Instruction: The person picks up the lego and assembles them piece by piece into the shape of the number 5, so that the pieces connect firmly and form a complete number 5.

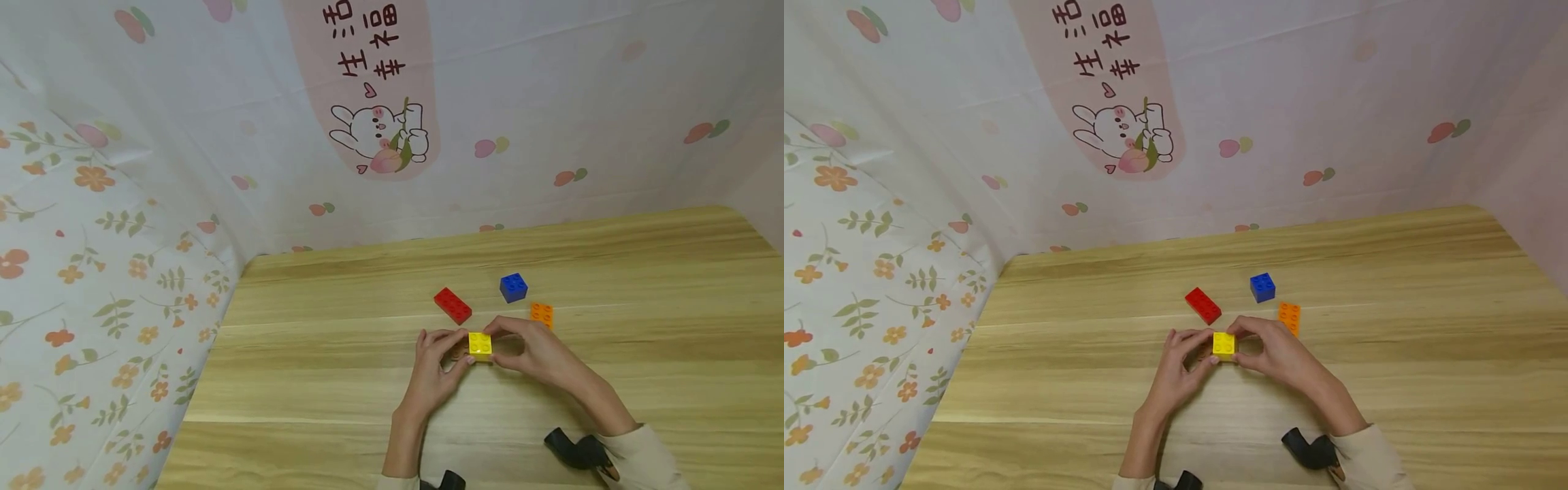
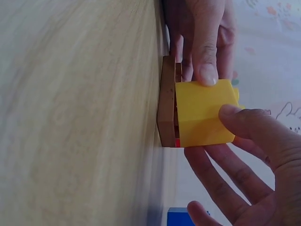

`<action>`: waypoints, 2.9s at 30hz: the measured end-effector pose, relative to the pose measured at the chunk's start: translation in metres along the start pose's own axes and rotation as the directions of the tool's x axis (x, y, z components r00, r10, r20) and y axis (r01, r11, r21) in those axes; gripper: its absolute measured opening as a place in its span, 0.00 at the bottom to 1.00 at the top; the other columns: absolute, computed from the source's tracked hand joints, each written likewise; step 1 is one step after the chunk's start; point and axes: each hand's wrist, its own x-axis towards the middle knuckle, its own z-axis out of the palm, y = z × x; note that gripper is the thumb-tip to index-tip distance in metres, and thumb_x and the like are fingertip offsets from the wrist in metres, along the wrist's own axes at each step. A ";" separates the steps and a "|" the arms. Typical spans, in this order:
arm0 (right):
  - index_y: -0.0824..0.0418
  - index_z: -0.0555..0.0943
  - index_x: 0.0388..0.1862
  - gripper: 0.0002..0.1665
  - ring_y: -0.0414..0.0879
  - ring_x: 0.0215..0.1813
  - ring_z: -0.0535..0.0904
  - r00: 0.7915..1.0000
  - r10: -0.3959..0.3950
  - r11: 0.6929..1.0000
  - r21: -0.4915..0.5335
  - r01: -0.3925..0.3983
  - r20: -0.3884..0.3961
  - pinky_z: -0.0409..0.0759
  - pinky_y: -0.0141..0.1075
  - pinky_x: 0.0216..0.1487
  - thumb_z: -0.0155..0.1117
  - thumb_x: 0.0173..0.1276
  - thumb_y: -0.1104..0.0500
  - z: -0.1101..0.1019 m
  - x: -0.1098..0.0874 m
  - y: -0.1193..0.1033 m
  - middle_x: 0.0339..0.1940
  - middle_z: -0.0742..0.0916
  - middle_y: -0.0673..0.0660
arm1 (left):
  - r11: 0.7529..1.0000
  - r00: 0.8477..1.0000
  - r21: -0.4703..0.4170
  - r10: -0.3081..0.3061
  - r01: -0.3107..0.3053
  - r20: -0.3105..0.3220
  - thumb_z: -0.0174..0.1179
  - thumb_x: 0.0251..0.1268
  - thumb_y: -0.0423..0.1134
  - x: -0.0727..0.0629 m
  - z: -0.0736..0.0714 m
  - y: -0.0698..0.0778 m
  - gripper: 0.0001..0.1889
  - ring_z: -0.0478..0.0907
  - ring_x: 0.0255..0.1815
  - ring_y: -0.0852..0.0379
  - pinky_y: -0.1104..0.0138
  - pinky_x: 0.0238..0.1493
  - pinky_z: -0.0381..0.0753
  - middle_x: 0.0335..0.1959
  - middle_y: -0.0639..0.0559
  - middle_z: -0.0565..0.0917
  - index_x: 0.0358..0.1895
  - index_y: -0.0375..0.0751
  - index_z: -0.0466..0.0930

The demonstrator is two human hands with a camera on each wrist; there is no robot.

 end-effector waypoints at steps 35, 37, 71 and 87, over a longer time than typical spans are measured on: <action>0.53 0.79 0.40 0.20 0.44 0.44 0.79 0.999 -0.038 0.998 -0.048 0.036 -0.035 0.77 0.48 0.48 0.73 0.49 0.68 0.002 0.000 0.005 0.39 0.84 0.42 | 1.000 1.000 0.005 -0.011 0.011 0.012 0.64 0.59 0.41 0.000 0.000 0.000 0.21 0.65 0.59 0.59 0.44 0.67 0.41 0.50 0.59 0.79 0.57 0.46 0.77; 0.53 0.79 0.40 0.20 0.44 0.44 0.79 0.999 -0.040 0.998 -0.048 0.038 -0.037 0.77 0.48 0.48 0.73 0.49 0.68 0.002 -0.001 0.005 0.39 0.84 0.42 | 1.000 1.000 0.005 -0.010 0.010 0.011 0.64 0.59 0.41 0.001 0.001 0.000 0.21 0.65 0.60 0.59 0.44 0.67 0.41 0.50 0.59 0.79 0.57 0.46 0.77; 0.56 0.81 0.40 0.19 0.48 0.44 0.80 0.997 -0.050 0.997 -0.053 0.047 -0.066 0.78 0.50 0.47 0.74 0.49 0.68 0.004 -0.004 0.002 0.40 0.84 0.48 | 0.999 1.000 0.048 0.022 -0.021 -0.011 0.65 0.57 0.42 0.002 0.003 0.000 0.22 0.70 0.51 0.60 0.42 0.66 0.40 0.48 0.60 0.80 0.57 0.48 0.78; 0.55 0.81 0.41 0.21 0.47 0.44 0.80 0.997 -0.017 0.998 -0.058 0.013 -0.073 0.77 0.49 0.48 0.74 0.48 0.68 0.005 -0.003 0.008 0.40 0.84 0.47 | 0.997 0.999 0.068 0.038 -0.036 -0.014 0.65 0.58 0.42 0.002 0.003 0.002 0.22 0.70 0.51 0.60 0.39 0.64 0.42 0.48 0.59 0.81 0.57 0.46 0.78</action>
